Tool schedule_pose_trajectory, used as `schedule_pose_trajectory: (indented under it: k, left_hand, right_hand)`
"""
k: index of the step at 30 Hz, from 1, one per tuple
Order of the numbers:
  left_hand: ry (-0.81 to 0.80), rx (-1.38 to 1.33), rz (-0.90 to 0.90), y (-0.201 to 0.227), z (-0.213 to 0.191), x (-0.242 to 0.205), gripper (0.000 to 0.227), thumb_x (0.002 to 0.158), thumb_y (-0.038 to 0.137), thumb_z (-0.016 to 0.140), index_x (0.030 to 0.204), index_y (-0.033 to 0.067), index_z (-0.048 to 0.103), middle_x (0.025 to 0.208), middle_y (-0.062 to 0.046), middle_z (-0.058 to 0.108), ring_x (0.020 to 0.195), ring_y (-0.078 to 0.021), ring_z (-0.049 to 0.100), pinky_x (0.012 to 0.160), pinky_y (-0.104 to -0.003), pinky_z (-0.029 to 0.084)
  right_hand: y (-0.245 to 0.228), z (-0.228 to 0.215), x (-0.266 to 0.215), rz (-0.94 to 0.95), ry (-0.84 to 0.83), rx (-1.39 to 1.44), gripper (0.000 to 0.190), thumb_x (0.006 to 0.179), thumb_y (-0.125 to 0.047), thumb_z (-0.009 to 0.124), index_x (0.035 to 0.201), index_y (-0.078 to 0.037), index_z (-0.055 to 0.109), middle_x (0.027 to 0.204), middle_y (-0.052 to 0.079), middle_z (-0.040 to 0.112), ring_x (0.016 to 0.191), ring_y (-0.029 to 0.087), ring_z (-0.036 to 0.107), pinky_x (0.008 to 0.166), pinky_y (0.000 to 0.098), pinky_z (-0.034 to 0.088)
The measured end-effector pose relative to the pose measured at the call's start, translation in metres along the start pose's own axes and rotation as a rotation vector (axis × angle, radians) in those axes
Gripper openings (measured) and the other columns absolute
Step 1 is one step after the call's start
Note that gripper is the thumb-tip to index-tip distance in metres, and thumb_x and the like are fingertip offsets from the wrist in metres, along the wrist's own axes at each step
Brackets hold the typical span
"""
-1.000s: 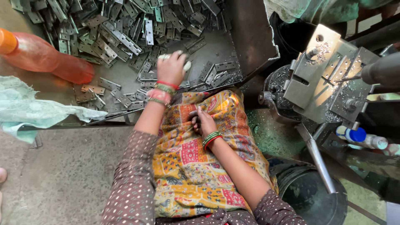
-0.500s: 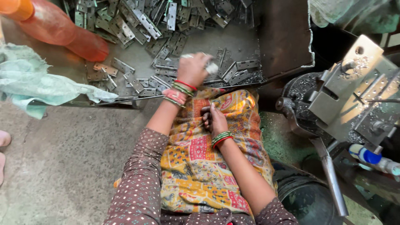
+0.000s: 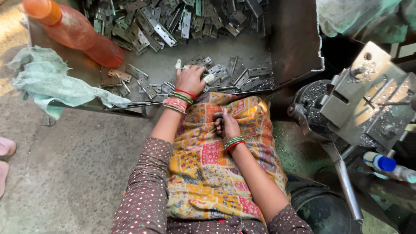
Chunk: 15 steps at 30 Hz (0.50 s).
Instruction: The person sits on the floor and repeatedly picks up small metal brackets from a pile, places them into a drill press, and operates the lever to drill holes. After drilling, the person removes the bracket and places it back into the pile.
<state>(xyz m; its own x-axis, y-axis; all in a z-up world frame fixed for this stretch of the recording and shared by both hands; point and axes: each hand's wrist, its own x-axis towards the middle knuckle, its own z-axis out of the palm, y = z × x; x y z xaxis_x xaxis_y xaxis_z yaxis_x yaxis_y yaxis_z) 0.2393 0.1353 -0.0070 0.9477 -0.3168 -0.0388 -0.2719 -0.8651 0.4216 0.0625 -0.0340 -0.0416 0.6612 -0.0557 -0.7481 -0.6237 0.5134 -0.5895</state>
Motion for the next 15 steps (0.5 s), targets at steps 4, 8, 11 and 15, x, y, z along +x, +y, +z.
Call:
schedule_pose_trajectory:
  k: [4,8,11,15]
  left_hand:
    - [0.185,-0.042,0.0,-0.001,0.001,-0.001,0.035,0.091,0.028,0.068,0.124,0.0208,0.067,0.133,-0.005,0.067,0.119,-0.0296,0.063,0.103,-0.054,0.044]
    - [0.503,-0.201,-0.163,-0.023,-0.007,-0.002,0.029,0.101,0.029,0.07,0.128,0.0193,0.066,0.136,-0.006,0.065,0.12,-0.0311,0.062,0.105,-0.051,0.044]
    - [0.511,-0.177,-0.245,-0.042,-0.021,-0.027,0.035,0.099,0.022,0.068,0.134,0.0156,0.063,0.141,-0.006,0.063,0.125,-0.0323,0.059,0.104,-0.05,0.045]
    - [0.375,0.038,0.008,-0.049,-0.034,-0.059,0.047,0.089,0.013,0.067,0.136,0.0189,0.064,0.14,-0.004,0.064,0.129,-0.0288,0.059,0.106,-0.052,0.042]
  right_hand:
    - [0.007,-0.007,-0.009,-0.004,-0.014,0.02,0.045,0.106,-0.048,0.048,0.099,-0.007,0.067,0.065,-0.002,0.057,0.051,0.009,0.046,0.048,0.0244,0.038]
    - [0.004,-0.005,-0.009,0.002,-0.005,0.012,0.045,0.106,-0.048,0.048,0.101,-0.008,0.066,0.065,-0.001,0.056,0.051,0.009,0.046,0.048,0.0243,0.037]
    - [0.002,-0.004,-0.007,0.003,-0.015,-0.001,0.046,0.106,-0.049,0.048,0.101,-0.007,0.066,0.065,-0.002,0.057,0.05,0.008,0.045,0.047,0.024,0.037]
    - [0.003,-0.005,-0.008,0.008,-0.015,-0.011,0.045,0.105,-0.049,0.049,0.1,-0.008,0.067,0.065,-0.002,0.057,0.05,0.008,0.046,0.047,0.0236,0.037]
